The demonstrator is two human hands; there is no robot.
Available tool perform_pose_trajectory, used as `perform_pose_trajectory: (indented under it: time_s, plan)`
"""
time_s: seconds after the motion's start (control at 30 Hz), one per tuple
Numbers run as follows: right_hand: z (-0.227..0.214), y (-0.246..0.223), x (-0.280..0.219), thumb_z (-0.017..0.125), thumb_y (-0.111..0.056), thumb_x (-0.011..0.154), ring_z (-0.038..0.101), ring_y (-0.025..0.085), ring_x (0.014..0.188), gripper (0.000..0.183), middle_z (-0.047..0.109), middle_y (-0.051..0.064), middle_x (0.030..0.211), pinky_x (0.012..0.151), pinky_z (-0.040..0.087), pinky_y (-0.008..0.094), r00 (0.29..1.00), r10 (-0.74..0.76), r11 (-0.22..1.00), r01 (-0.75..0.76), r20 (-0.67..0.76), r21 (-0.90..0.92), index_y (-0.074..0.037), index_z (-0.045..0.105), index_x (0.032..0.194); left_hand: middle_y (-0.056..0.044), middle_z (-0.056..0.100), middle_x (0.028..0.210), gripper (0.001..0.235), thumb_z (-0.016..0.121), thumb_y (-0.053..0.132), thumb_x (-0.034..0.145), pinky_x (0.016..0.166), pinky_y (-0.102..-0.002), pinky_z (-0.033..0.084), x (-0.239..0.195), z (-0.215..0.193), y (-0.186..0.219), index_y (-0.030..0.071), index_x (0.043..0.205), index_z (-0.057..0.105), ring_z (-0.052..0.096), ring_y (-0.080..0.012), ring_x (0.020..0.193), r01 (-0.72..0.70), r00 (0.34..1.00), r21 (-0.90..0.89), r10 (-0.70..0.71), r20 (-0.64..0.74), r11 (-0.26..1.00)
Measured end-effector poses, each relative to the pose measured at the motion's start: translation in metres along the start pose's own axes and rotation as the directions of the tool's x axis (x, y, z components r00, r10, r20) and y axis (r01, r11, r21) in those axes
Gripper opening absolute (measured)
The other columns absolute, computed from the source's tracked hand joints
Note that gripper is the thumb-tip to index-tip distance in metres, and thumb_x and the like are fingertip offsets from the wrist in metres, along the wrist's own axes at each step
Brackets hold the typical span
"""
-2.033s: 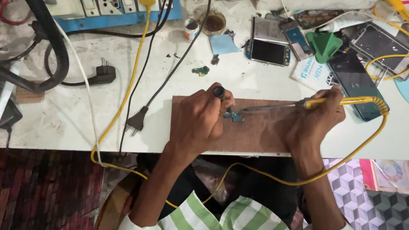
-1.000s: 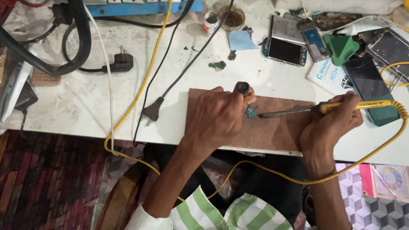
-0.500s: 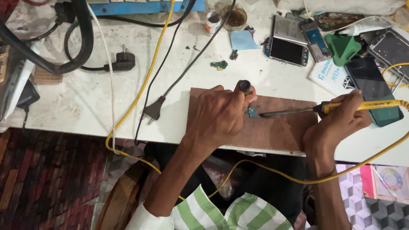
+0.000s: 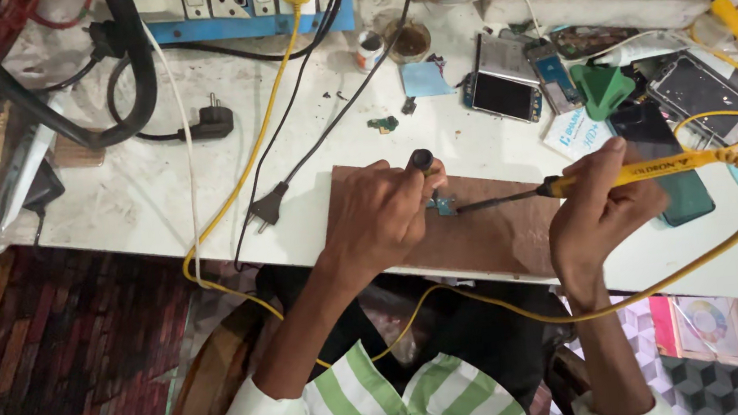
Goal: The person uses a soldering iron and solder wire to work on a small electronic component placed on a brown mat. They repeatedly apply heat and solder to the component, occasionally dipping the iron tip into a small container. A smartphone is briefly handled and placed back on the table.
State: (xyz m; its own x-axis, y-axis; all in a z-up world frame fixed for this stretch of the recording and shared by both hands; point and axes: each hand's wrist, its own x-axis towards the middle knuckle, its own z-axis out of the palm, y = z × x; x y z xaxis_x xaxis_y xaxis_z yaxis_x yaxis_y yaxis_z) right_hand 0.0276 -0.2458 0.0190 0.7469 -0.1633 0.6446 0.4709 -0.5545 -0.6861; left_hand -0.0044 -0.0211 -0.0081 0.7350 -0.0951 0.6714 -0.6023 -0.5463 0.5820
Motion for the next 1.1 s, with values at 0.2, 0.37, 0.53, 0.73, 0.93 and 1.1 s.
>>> perform_pose_trajectory:
  time_s: [0.2, 0.37, 0.53, 0.73, 0.93, 1.1]
  plan:
    - [0.001, -0.016, 0.013, 0.05, -0.021, 0.121, 0.055, 0.012, 0.053, 0.053, 0.059, 0.007, 0.062, 0.053, 0.035, 0.027, 0.979, -0.118, 0.993, 0.112, 0.169, 0.047, 0.003, 0.061, 0.075, -0.01, 0.076, 0.083, 0.007, 0.062, 0.005, 0.1, 0.061, -0.041, 0.052, 0.002, -0.003, 0.001, -0.001, 0.098, 0.066, 0.073, -0.0262, 0.069, 0.022, 0.998, -0.004, -0.022, 0.053, 1.0]
    - [-0.001, -0.01, 0.018, 0.053, -0.03, 0.119, 0.06, 0.013, 0.056, 0.051, 0.061, 0.007, 0.063, 0.054, 0.041, 0.027, 0.948, -0.152, 0.988, 0.149, 0.281, 0.032, 0.001, 0.061, 0.079, -0.01, 0.078, 0.087, 0.009, 0.058, -0.001, 0.095, 0.063, -0.041, 0.052, 0.0, -0.001, -0.001, 0.0, 0.096, 0.067, 0.074, -0.0258, 0.072, 0.043, 0.997, 0.016, -0.044, 0.064, 0.999]
    - [-0.003, -0.004, 0.013, 0.04, -0.055, 0.117, 0.062, 0.015, 0.061, 0.068, 0.06, 0.005, 0.065, 0.06, 0.043, 0.028, 0.922, -0.261, 0.958, 0.284, 0.285, -0.042, -0.002, 0.06, 0.079, -0.009, 0.078, 0.088, 0.01, 0.057, -0.003, 0.092, 0.067, -0.039, 0.053, 0.0, -0.001, -0.002, -0.001, 0.094, 0.067, 0.076, -0.0235, 0.074, 0.046, 0.997, 0.024, -0.048, 0.066, 0.999]
    - [-0.005, -0.008, -0.007, 0.032, -0.051, 0.113, 0.06, 0.017, 0.059, 0.062, 0.059, 0.007, 0.063, 0.058, 0.042, 0.027, 0.967, -0.17, 0.984, 0.177, 0.189, -0.022, -0.001, 0.057, 0.085, -0.012, 0.077, 0.084, 0.012, 0.056, -0.004, 0.092, 0.067, -0.04, 0.053, 0.001, -0.003, 0.0, -0.003, 0.097, 0.067, 0.074, -0.0242, 0.07, 0.066, 0.994, 0.042, -0.069, 0.085, 0.997]
    - [-0.012, -0.012, -0.019, 0.037, -0.041, 0.118, 0.059, 0.018, 0.061, 0.057, 0.059, 0.01, 0.068, 0.06, 0.042, 0.027, 0.986, -0.126, 0.991, 0.131, 0.108, -0.04, 0.002, 0.057, 0.086, -0.011, 0.078, 0.086, 0.015, 0.053, -0.004, 0.091, 0.065, -0.039, 0.052, 0.002, -0.005, 0.002, -0.002, 0.097, 0.067, 0.073, -0.0247, 0.069, 0.064, 0.995, 0.037, -0.067, 0.075, 0.997]
    - [-0.028, -0.016, -0.023, 0.045, -0.03, 0.116, 0.06, 0.015, 0.058, 0.042, 0.061, 0.006, 0.068, 0.057, 0.043, 0.025, 0.986, -0.106, 0.979, 0.127, 0.132, -0.162, 0.001, 0.054, 0.089, -0.01, 0.078, 0.088, 0.009, 0.056, -0.002, 0.094, 0.062, -0.04, 0.05, 0.003, -0.005, 0.003, -0.003, 0.098, 0.065, 0.072, -0.0273, 0.068, 0.063, 0.993, 0.026, -0.065, 0.095, 0.998]
